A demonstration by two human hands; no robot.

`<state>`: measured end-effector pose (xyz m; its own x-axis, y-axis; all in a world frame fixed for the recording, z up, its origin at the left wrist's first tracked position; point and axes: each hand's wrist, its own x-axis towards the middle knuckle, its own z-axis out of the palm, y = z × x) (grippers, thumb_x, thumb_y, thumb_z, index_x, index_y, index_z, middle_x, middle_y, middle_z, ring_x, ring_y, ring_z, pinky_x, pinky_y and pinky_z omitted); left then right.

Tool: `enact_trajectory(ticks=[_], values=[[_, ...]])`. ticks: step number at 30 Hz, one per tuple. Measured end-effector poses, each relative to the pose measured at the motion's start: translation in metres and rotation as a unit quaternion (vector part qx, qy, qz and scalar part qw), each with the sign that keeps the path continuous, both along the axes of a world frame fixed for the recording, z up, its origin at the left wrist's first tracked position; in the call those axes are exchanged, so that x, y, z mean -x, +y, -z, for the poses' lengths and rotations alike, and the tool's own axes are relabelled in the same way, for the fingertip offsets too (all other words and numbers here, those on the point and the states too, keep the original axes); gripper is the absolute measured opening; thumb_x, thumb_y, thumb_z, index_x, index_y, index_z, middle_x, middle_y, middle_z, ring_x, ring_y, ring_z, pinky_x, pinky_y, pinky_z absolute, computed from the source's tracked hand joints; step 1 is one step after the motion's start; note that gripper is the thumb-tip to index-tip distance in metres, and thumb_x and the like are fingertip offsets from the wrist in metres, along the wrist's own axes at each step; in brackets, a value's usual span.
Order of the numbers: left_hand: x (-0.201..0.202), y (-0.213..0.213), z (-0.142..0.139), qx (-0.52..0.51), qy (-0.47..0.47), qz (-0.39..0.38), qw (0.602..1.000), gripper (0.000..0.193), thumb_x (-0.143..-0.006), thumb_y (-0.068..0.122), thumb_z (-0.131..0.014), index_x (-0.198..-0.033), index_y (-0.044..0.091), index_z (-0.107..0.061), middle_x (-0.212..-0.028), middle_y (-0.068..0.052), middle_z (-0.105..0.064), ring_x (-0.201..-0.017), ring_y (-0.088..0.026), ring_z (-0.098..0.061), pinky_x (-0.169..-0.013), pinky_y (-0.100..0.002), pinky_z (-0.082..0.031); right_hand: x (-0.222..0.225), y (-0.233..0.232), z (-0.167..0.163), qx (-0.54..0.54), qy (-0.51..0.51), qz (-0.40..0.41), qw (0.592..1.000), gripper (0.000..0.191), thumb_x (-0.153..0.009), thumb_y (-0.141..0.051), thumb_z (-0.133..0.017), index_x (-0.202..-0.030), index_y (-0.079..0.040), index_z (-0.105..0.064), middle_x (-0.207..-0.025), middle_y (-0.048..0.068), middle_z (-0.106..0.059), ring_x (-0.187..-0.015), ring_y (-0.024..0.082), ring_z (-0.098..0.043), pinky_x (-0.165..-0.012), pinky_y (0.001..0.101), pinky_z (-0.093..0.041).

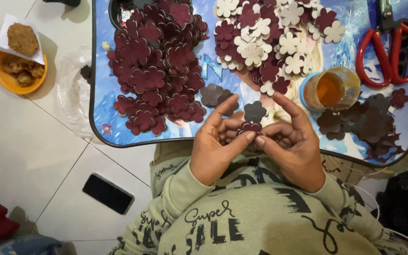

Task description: The person repeatedly picks up maroon and white flower-shaped felt pieces, applies adhesive from a small container, and presses them together to form layered units. The person handles the pieces one at a time, alternating between colors, and places the assembled units back on the table.

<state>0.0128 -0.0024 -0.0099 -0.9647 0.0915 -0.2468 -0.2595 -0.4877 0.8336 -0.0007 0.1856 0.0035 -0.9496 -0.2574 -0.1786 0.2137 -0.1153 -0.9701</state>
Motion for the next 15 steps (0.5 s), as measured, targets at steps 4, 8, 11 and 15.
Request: enact_trajectory(ticks=[4, 8, 11, 15], values=[[-0.0006, -0.0002, 0.0027, 0.000, 0.004, 0.004, 1.000, 0.077, -0.092, -0.004, -0.073, -0.160, -0.002, -0.036, -0.100, -0.004, -0.071, -0.089, -0.007, -0.067, -0.080, -0.020, -0.055, 0.0001, 0.0012, -0.0012, -0.019, 0.011, -0.015, 1.000, 0.084, -0.092, 0.009, -0.068, -0.165, -0.003, -0.027, -0.099, 0.012, -0.071, -0.091, 0.010, -0.068, -0.081, 0.0230, -0.055], [0.0004, -0.0012, 0.0047, -0.005, -0.005, 0.000, 1.000, 0.078, -0.091, -0.003, -0.073, -0.160, -0.001, -0.035, -0.097, -0.004, -0.072, -0.086, -0.007, -0.068, -0.077, -0.020, -0.055, -0.0007, 0.0008, -0.0021, -0.014, 0.027, -0.034, 0.999, 0.085, -0.090, 0.011, -0.068, -0.163, -0.003, -0.026, -0.104, 0.013, -0.072, -0.096, 0.011, -0.070, -0.086, 0.0242, -0.057], [0.0016, -0.0012, 0.0050, -0.012, -0.014, -0.001, 1.000, 0.078, -0.090, -0.003, -0.073, -0.159, 0.000, -0.035, -0.097, -0.003, -0.072, -0.087, -0.007, -0.069, -0.078, -0.020, -0.057, 0.0002, 0.0006, -0.0016, 0.004, 0.033, -0.031, 0.999, 0.087, -0.090, 0.011, -0.069, -0.163, -0.004, -0.025, -0.105, 0.013, -0.072, -0.097, 0.012, -0.070, -0.086, 0.0243, -0.057], [0.0015, -0.0012, 0.0052, 0.009, -0.012, 0.006, 1.000, 0.077, -0.091, -0.003, -0.075, -0.159, -0.002, -0.038, -0.096, -0.005, -0.072, -0.085, -0.007, -0.068, -0.076, -0.020, -0.055, -0.0011, 0.0001, -0.0008, -0.027, 0.020, -0.008, 0.999, 0.085, -0.090, 0.010, -0.069, -0.164, -0.004, -0.028, -0.102, 0.013, -0.072, -0.094, 0.012, -0.070, -0.083, 0.0241, -0.056]])
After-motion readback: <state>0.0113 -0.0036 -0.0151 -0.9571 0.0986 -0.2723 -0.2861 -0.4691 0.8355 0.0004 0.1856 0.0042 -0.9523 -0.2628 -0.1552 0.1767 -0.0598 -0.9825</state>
